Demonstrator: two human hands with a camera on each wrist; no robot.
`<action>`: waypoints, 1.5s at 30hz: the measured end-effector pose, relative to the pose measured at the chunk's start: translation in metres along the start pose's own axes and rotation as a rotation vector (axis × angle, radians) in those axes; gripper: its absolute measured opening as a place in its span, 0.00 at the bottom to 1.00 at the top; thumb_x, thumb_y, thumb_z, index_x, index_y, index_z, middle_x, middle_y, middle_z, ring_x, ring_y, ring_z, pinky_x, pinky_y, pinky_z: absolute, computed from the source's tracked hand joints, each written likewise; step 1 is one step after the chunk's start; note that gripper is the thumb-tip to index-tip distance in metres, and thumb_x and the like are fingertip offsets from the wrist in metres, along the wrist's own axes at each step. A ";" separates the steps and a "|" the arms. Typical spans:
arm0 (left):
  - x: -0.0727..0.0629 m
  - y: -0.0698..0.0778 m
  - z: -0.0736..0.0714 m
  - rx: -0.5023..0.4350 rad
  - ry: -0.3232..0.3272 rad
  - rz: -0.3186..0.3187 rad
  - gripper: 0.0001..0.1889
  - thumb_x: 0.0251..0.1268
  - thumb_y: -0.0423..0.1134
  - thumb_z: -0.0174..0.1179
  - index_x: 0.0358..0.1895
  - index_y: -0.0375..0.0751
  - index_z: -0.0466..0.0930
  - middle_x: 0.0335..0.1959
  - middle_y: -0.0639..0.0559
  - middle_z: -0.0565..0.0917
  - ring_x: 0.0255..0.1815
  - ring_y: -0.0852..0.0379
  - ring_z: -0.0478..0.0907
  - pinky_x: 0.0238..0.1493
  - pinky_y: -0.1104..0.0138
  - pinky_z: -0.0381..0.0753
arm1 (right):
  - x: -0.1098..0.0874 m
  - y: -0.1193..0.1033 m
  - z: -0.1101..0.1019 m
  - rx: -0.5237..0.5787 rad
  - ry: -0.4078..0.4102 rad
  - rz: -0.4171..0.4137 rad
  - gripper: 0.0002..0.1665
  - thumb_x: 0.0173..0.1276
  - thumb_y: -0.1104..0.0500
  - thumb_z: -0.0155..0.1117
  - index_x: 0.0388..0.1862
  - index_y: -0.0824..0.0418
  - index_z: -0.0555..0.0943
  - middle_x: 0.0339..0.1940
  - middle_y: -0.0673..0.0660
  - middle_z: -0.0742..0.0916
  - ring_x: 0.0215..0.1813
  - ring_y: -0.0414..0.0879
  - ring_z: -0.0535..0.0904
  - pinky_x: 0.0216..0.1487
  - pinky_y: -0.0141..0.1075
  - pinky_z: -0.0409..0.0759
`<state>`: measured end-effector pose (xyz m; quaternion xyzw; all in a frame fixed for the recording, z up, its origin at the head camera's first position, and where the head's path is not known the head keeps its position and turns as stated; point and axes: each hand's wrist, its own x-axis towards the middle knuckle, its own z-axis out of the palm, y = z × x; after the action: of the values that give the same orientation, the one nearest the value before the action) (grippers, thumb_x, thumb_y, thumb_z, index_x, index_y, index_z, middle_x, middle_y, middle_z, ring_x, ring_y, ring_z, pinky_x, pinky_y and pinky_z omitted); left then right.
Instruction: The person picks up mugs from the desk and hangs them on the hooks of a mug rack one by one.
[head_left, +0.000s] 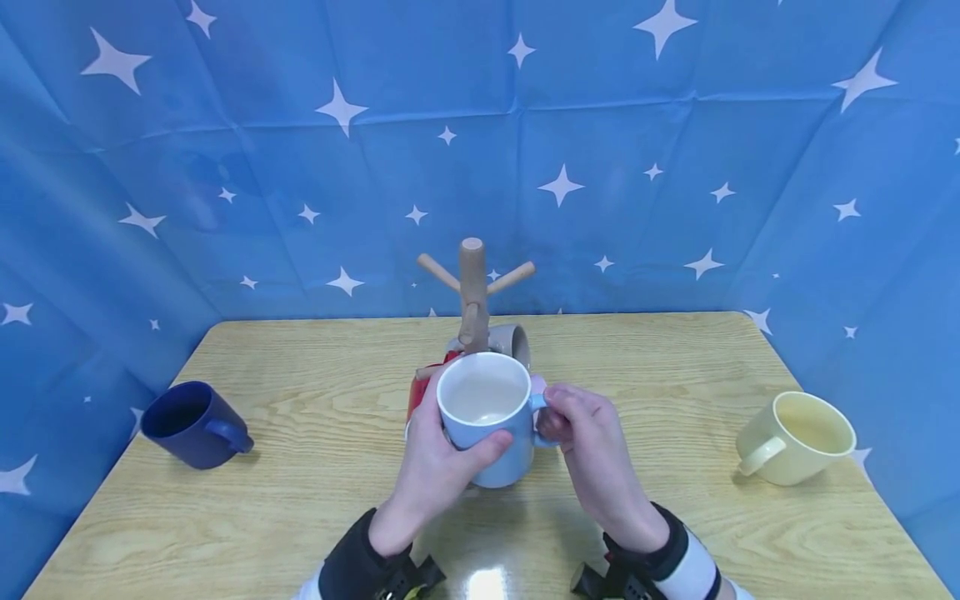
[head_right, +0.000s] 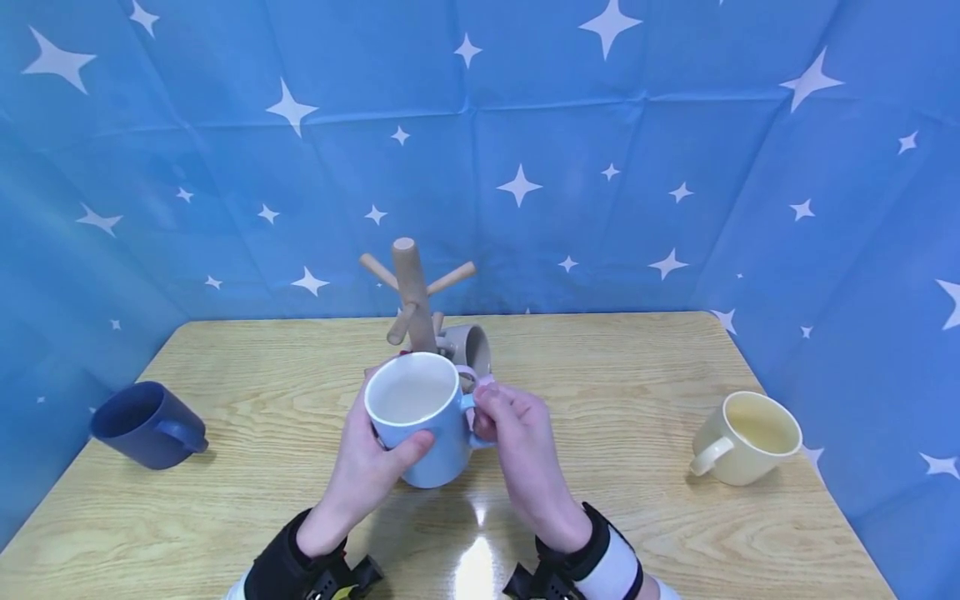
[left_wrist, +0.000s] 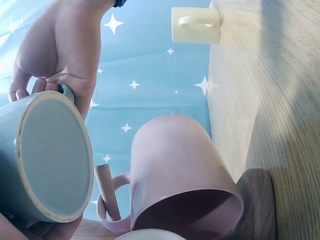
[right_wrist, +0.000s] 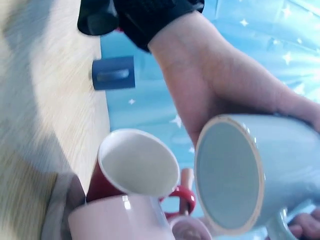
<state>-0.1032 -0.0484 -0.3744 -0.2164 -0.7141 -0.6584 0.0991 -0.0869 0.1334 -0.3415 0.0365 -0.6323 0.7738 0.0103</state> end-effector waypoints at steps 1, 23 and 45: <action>0.000 0.000 0.000 0.002 0.004 0.008 0.41 0.62 0.60 0.73 0.72 0.42 0.70 0.61 0.40 0.83 0.56 0.56 0.82 0.57 0.61 0.84 | 0.000 0.000 0.000 -0.018 -0.001 -0.005 0.24 0.81 0.62 0.48 0.19 0.63 0.62 0.20 0.48 0.65 0.28 0.44 0.65 0.37 0.34 0.65; 0.005 0.002 -0.014 0.009 0.008 -0.041 0.41 0.63 0.58 0.71 0.72 0.37 0.70 0.60 0.37 0.83 0.56 0.55 0.82 0.58 0.60 0.83 | 0.003 -0.013 -0.023 -0.403 -0.080 -0.223 0.12 0.81 0.62 0.57 0.51 0.69 0.85 0.48 0.60 0.90 0.47 0.35 0.87 0.51 0.31 0.87; 0.003 0.004 -0.032 0.027 0.057 -0.114 0.38 0.62 0.54 0.72 0.70 0.35 0.71 0.58 0.35 0.83 0.52 0.59 0.81 0.55 0.62 0.83 | 0.039 -0.060 -0.022 -0.601 -0.099 -0.291 0.22 0.79 0.59 0.62 0.69 0.61 0.79 0.60 0.61 0.89 0.58 0.31 0.83 0.57 0.22 0.83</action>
<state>-0.1088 -0.0792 -0.3659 -0.1553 -0.7309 -0.6592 0.0847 -0.1228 0.1657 -0.2845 0.1591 -0.8200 0.5406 0.1003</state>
